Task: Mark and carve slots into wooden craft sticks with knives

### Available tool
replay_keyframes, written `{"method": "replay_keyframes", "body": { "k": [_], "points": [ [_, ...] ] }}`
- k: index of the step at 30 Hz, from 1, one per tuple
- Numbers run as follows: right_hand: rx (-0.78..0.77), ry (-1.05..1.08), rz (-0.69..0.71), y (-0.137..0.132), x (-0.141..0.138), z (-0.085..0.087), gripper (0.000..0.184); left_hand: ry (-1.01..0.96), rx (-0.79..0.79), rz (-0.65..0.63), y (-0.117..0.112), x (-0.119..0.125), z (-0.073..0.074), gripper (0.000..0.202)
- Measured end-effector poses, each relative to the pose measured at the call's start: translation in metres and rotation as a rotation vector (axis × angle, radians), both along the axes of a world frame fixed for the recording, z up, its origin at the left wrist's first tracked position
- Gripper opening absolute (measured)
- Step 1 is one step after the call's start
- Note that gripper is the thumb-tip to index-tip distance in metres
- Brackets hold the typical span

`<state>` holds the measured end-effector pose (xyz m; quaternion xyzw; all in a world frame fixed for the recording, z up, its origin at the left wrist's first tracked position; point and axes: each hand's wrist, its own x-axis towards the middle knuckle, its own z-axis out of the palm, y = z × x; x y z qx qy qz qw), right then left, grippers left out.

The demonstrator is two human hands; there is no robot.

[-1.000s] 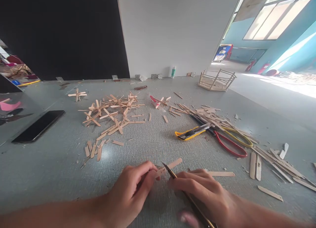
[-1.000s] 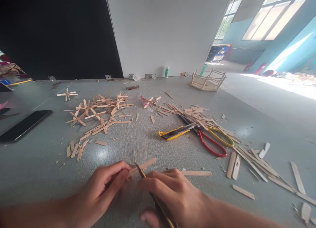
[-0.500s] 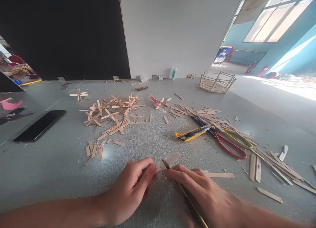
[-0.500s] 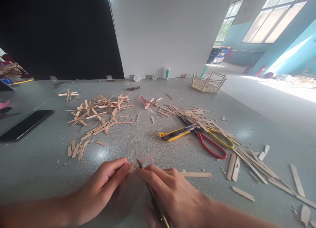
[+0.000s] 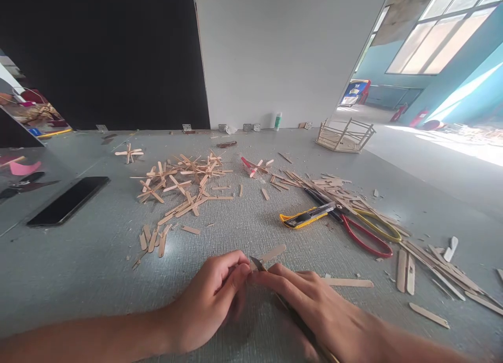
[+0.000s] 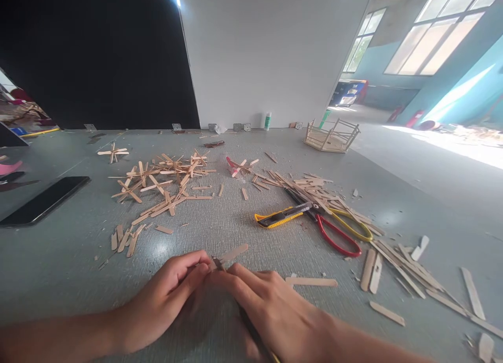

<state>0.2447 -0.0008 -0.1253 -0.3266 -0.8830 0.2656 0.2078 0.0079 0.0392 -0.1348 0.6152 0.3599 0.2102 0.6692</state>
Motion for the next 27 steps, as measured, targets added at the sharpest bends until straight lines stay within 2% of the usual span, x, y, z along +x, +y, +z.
{"method": "replay_keyframes", "body": {
  "k": [9, 15, 20, 24, 27],
  "points": [
    [-0.013, 0.013, 0.025, 0.0, 0.0, 0.002, 0.055, -0.002, 0.065, 0.021, -0.002, 0.001, 0.003, 0.048],
    [0.085, -0.035, 0.011, 0.001, -0.007, 0.007, 0.056, -0.067, 0.018, 0.135, -0.002, 0.001, -0.003, 0.047],
    [0.132, -0.001, 0.032, 0.0, -0.003, 0.004, 0.046, -0.024, 0.049, 0.143, -0.003, 0.001, -0.002, 0.047],
    [0.278, 0.1, -0.109, -0.007, 0.002, -0.006, 0.037, 0.033, 0.108, 0.137, -0.002, 0.0, 0.0, 0.048],
    [0.341, 0.129, -0.152, -0.009, 0.003, -0.005, 0.02, 0.039, 0.13, 0.139, -0.002, 0.001, 0.0, 0.05]
  ]
}}
